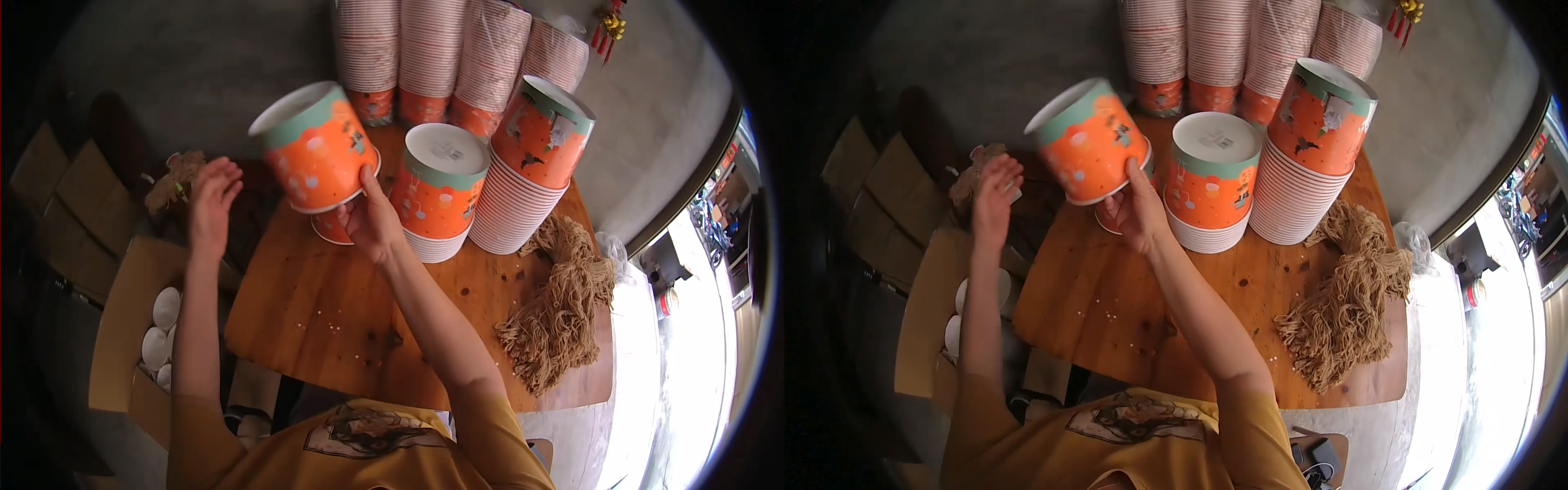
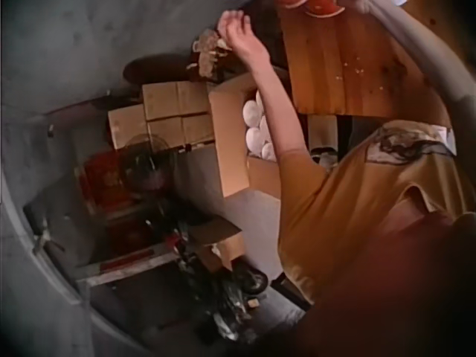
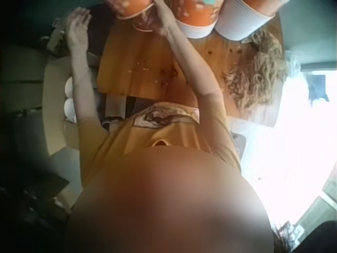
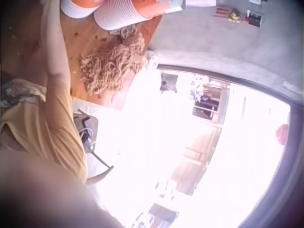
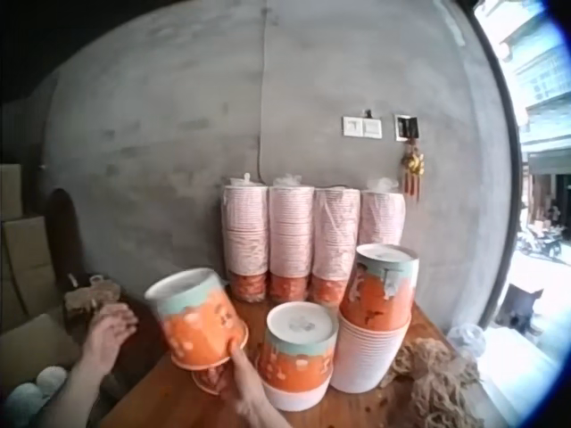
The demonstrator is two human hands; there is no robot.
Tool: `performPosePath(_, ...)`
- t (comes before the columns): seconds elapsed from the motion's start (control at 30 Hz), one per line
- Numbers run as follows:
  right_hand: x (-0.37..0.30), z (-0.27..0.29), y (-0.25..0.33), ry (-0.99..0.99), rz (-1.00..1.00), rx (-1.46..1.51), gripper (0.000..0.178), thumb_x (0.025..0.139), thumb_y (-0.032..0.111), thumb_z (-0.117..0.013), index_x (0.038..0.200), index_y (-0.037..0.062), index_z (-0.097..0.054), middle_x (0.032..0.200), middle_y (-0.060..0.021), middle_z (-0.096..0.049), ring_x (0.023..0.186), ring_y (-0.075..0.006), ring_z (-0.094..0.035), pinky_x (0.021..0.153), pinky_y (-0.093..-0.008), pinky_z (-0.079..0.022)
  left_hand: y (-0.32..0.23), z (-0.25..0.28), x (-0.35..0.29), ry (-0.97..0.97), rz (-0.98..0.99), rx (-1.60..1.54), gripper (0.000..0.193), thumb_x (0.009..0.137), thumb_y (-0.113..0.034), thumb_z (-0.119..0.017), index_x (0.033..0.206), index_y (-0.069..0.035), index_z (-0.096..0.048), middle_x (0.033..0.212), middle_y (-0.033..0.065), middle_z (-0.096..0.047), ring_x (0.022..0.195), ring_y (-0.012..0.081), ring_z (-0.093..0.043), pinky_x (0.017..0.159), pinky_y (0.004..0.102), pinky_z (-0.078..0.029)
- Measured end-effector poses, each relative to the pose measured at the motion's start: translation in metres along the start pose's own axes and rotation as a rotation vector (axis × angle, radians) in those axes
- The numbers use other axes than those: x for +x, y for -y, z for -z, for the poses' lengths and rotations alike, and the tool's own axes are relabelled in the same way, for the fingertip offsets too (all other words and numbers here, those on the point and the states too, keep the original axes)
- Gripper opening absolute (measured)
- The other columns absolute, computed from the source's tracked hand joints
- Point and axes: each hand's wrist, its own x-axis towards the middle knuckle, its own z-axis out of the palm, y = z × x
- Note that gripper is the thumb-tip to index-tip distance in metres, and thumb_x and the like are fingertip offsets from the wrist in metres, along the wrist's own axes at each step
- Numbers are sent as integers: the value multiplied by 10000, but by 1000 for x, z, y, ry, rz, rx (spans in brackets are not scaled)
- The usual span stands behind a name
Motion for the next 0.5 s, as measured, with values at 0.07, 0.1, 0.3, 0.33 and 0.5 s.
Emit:
performPosePath(0.07, 7, 5, -9, -62, -44, 15, 421, 938, 461, -612, 1229, 161, -557, 1115, 21, -651, 970, -134, -633, 818, -268, -539, 13, -9, -11, -28, 54, 67, 281, 926, -111, -529, 1196, -42, -565, 1135, 61, -596, 1089, 181, -574, 976, 339, -449)
performPosePath(0.1, 9, 7, -13, -131, -81, 31, 426, 935, 469, -611, 1221, 157, -562, 1109, 25, -652, 972, -141, -634, 830, -269, -539, 21, -12, -14, -27, 72, 82, 256, 925, -81, -527, 1174, -43, -572, 1120, 60, -593, 1073, 169, -574, 962, 327, -457)
performPosePath(0.3, 10, -12, -1, 51, -6, 177, 437, 939, 494, -576, 1204, 146, -574, 1114, -2, -654, 976, -157, -638, 873, -299, -545, 55, -21, -19, -8, 185, 78, 266, 940, -158, -538, 1185, -59, -570, 1164, 77, -580, 1099, 179, -554, 960, 355, -449)
performPosePath(0.33, 10, -19, 5, 54, -8, 172, 439, 941, 492, -571, 1204, 140, -575, 1122, -14, -653, 973, -162, -640, 863, -298, -545, 55, -27, -18, -9, 184, 78, 266, 940, -158, -538, 1185, -59, -570, 1164, 77, -580, 1099, 179, -554, 960, 355, -449)
performPosePath(0.5, -14, -52, 21, 123, -31, 237, 440, 940, 487, -577, 1197, 130, -573, 1095, -28, -659, 945, -166, -635, 814, -281, -544, 41, -52, -15, 33, 122, -91, 363, 988, -312, -512, 1241, -54, -540, 1178, 75, -577, 1127, 191, -540, 975, 373, -441)
